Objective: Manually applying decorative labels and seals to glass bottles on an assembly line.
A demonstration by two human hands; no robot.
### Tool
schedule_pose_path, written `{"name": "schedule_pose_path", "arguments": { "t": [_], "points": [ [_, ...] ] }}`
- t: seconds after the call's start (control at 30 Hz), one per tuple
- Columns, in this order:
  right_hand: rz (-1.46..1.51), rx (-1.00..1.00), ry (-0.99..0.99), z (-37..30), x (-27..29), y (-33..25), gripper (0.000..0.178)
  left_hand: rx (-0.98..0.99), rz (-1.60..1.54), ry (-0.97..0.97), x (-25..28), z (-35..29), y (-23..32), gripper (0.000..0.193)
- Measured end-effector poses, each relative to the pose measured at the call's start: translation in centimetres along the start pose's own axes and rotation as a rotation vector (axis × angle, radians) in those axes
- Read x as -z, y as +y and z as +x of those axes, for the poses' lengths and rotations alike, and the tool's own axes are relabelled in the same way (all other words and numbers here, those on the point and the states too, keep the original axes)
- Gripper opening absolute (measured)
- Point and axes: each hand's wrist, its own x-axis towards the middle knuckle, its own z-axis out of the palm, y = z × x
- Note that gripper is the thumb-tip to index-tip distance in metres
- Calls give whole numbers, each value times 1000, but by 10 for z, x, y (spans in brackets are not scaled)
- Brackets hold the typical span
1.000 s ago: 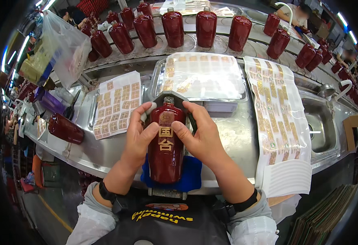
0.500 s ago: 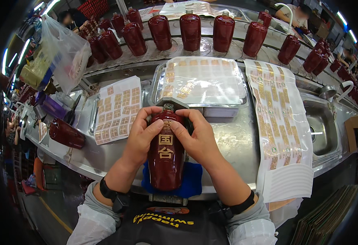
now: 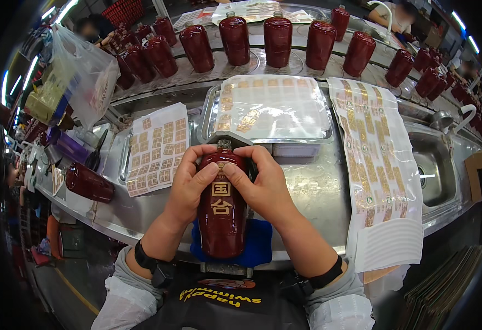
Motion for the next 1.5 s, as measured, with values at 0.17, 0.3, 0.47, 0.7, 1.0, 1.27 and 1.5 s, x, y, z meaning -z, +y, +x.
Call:
{"name": "schedule_pose_path", "arguments": {
  "t": [0.17, 0.3, 0.47, 0.7, 1.0, 1.27, 1.5],
  "points": [
    [15, 1, -14, 0, 1, -2, 37, -10, 36, 10, 1, 0, 0, 37],
    [36, -49, -17, 0, 1, -5, 35, 14, 37, -3, 0, -1, 2, 37],
    [-3, 23, -9, 1, 1, -1, 34, -2, 47, 21, -1, 0, 1, 37],
    [9, -2, 3, 1, 0, -1, 31, -2, 63, 21, -1, 0, 0, 36],
    [83, -64, -32, 0, 1, 3, 25, -822, 888, -115, 21, -1, 17, 56],
    [65, -83, -26, -1, 1, -6, 29, -804, 1016, -221, 25, 8, 23, 52],
    [16, -46, -44, -4, 5, -3, 31, -846, 1118, -291, 24, 18, 37, 51]
  ]
}}
